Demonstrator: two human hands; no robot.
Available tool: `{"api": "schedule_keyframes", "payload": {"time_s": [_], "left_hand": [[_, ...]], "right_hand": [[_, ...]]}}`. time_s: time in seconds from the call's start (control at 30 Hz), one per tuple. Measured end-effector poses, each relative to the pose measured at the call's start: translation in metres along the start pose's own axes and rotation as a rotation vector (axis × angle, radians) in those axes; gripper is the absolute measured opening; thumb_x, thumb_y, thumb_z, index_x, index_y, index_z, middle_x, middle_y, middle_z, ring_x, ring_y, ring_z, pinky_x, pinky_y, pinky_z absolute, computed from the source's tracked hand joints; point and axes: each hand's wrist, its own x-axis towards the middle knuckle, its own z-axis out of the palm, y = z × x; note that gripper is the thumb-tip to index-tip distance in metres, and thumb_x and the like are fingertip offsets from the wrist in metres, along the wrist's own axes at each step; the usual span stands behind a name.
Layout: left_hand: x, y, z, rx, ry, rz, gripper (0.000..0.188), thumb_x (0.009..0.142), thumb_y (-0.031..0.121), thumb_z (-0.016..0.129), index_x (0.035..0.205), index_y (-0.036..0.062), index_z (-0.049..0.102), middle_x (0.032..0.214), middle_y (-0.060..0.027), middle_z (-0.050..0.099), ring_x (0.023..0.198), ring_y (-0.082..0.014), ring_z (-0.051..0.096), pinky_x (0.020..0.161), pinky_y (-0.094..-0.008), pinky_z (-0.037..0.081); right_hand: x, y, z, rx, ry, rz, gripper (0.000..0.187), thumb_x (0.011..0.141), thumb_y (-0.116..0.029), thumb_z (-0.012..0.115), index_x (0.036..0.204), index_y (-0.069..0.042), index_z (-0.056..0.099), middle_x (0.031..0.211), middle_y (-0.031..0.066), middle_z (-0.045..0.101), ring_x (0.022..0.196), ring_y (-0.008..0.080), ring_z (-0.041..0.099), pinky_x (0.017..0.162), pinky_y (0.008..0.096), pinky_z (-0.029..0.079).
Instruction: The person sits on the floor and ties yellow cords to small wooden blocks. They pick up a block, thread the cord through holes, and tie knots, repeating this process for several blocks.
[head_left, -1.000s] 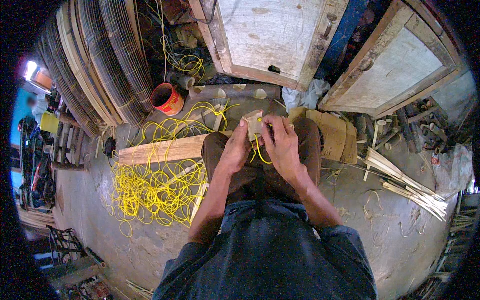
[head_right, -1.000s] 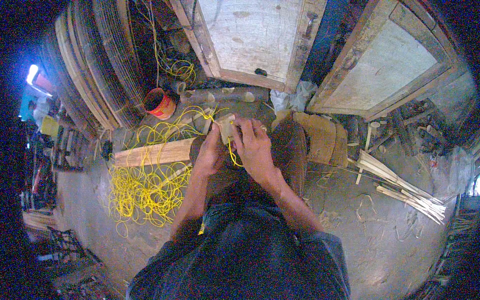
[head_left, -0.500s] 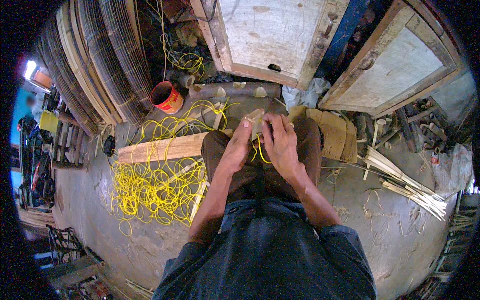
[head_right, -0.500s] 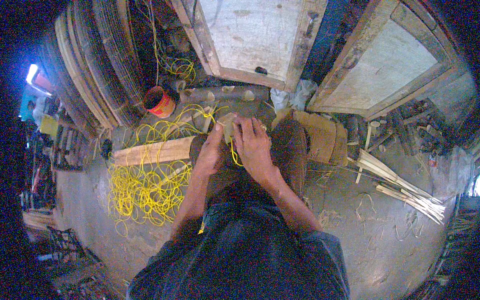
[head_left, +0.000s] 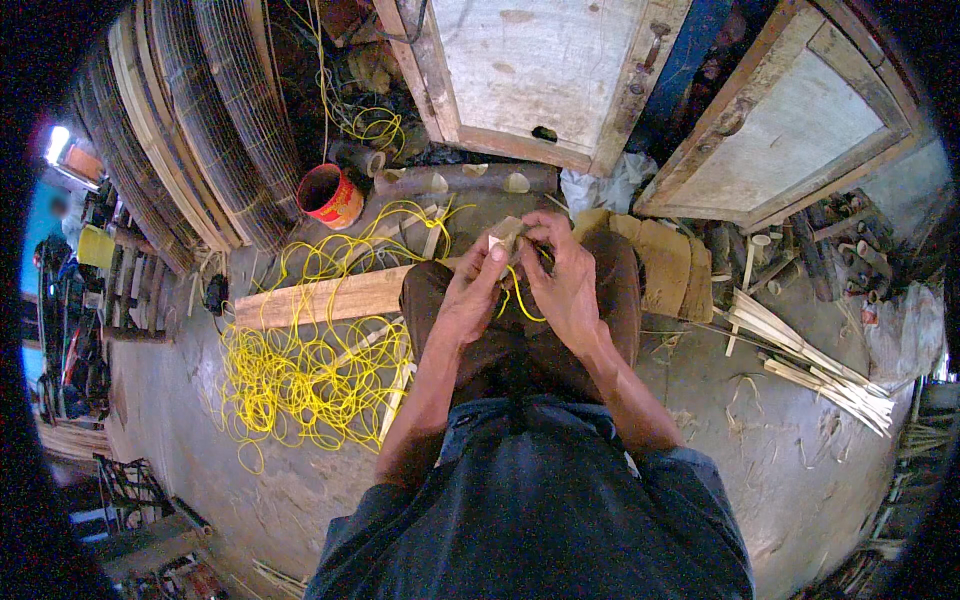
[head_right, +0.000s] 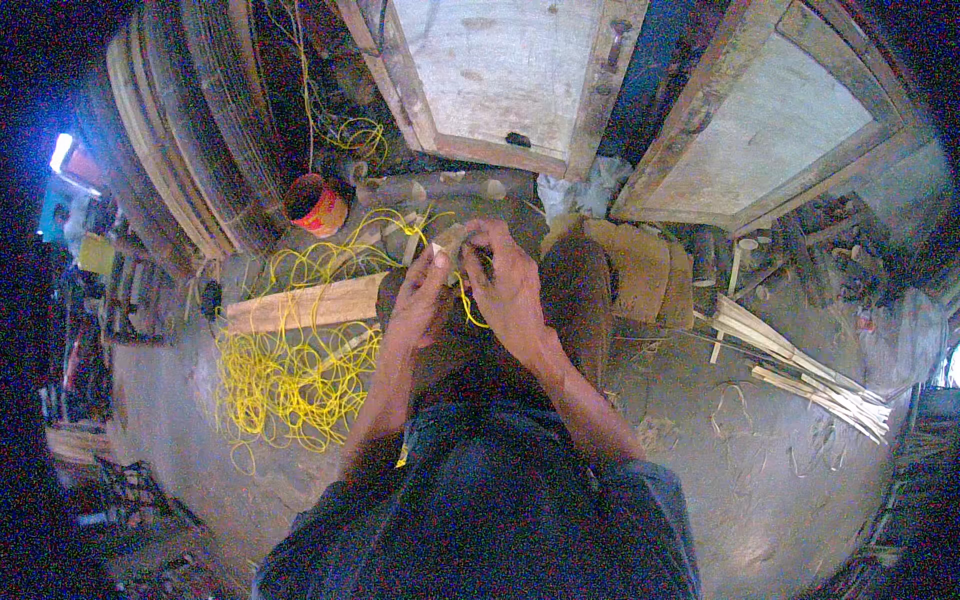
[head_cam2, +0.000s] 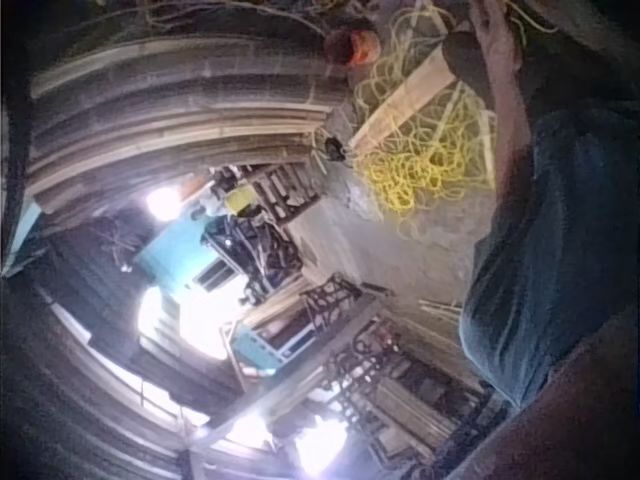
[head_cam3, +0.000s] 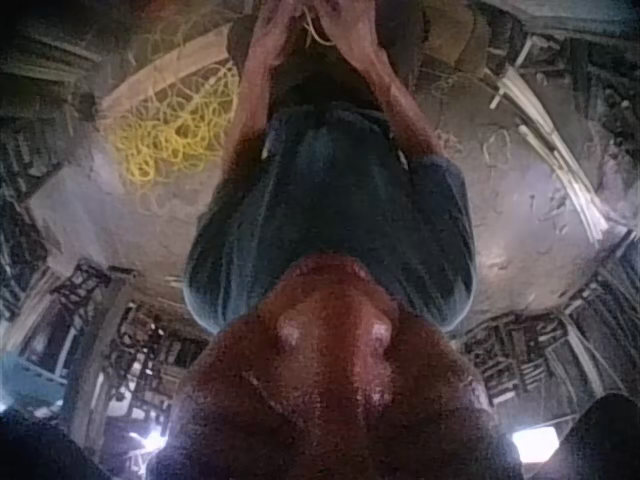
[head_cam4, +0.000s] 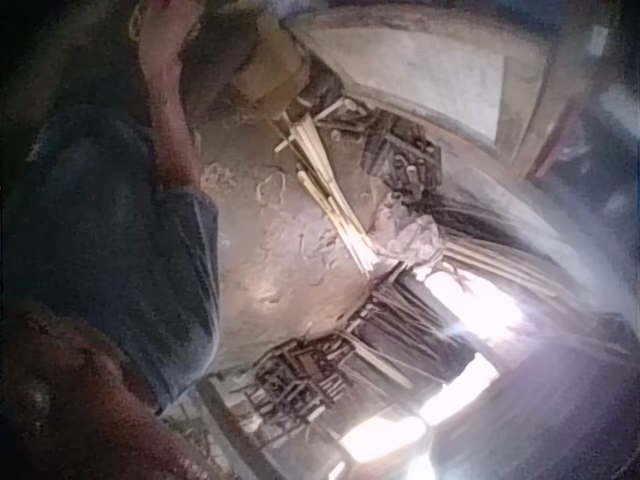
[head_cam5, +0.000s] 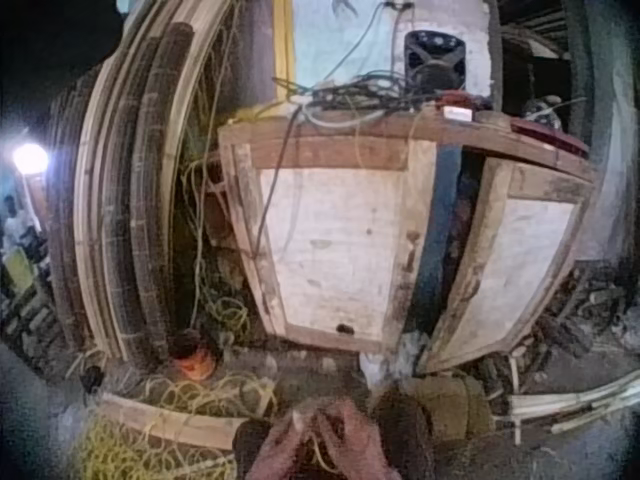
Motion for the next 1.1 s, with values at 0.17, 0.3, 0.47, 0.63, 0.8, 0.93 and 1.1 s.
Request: {"api": "schedule_keyframes", "payload": {"time_s": [0.17,0.3,0.47,0.63,0.8,0.93,1.1], "left_hand": [[0.0,0.012,-0.005,0.114,0.118,-0.107,0.063,0.089,0.04,0.061,0.138,0.008,0.038,0.123,-0.0007,0.052,0.1,-0.0076,0.049,0.079,-0.0235,0.041],[0.008,-0.011,-0.014,0.049,-0.013,0.05,0.054,0.089,0.039,0.061,0.131,0.0079,0.046,0.107,0.0023,0.057,0.089,-0.0056,0.048,0.073,-0.0231,0.04],[-0.002,0.006,-0.001,0.086,0.042,0.085,0.041,0.091,0.036,0.06,0.12,0.0072,0.054,0.096,0.0038,0.055,0.086,-0.0063,0.047,0.074,-0.0228,0.038],[-0.001,-0.001,-0.006,0.113,-0.009,-0.014,0.038,0.094,0.035,0.054,0.121,0.0077,0.054,0.101,0.0008,0.058,0.091,-0.009,0.051,0.077,-0.0254,0.04],[0.001,0.0,0.0,-0.271,-0.033,0.047,0.033,0.097,0.034,0.048,0.112,0.0068,0.057,0.108,-0.0031,0.061,0.098,-0.0141,0.056,0.084,-0.0321,0.044],[0.015,-0.023,-0.018,0.109,0.136,0.313,0.031,0.098,0.033,0.046,0.103,0.0048,0.058,0.105,-0.0054,0.063,0.095,-0.0143,0.059,0.082,-0.031,0.047],[0.023,-0.022,-0.024,0.018,0.311,0.518,0.028,0.099,0.031,0.043,0.096,0.0052,0.053,0.096,-0.0107,0.062,0.082,-0.0181,0.064,0.07,-0.0299,0.052]], "right_hand": [[-0.002,0.002,-0.003,-0.007,0.032,-0.071,0.018,0.085,-0.007,0.06,0.103,-0.003,0.057,0.093,0.0148,0.064,0.086,0.0324,0.064,0.076,0.0389,0.051],[-0.003,0.017,-0.005,-0.085,-0.013,-0.089,0.015,0.084,-0.004,0.062,0.098,-0.001,0.061,0.093,0.0152,0.065,0.088,0.0252,0.065,0.072,0.0323,0.05],[-0.001,0.007,-0.012,-0.192,-0.061,-0.161,0.019,0.085,-0.004,0.061,0.104,-0.003,0.064,0.093,0.0146,0.065,0.084,0.0217,0.065,0.072,0.0314,0.05],[-0.004,0.014,-0.004,-0.048,-0.035,-0.084,0.031,0.086,-0.005,0.061,0.117,-0.005,0.058,0.091,0.0142,0.066,0.08,0.0219,0.066,0.074,0.0329,0.051],[-0.006,0.015,-0.006,-0.017,-0.155,0.035,0.036,0.086,-0.009,0.061,0.122,-0.007,0.054,0.095,0.0155,0.066,0.083,0.0254,0.066,0.075,0.0343,0.052],[-0.01,0.021,-0.001,-0.018,-0.132,0.039,0.034,0.087,-0.017,0.062,0.119,-0.007,0.056,0.099,0.016,0.066,0.088,0.027,0.065,0.078,0.0352,0.051],[-0.037,0.052,0.013,0.398,-0.407,0.442,0.032,0.092,-0.029,0.059,0.11,-0.003,0.061,0.104,0.0034,0.064,0.089,0.0123,0.059,0.082,0.0274,0.05]]}}
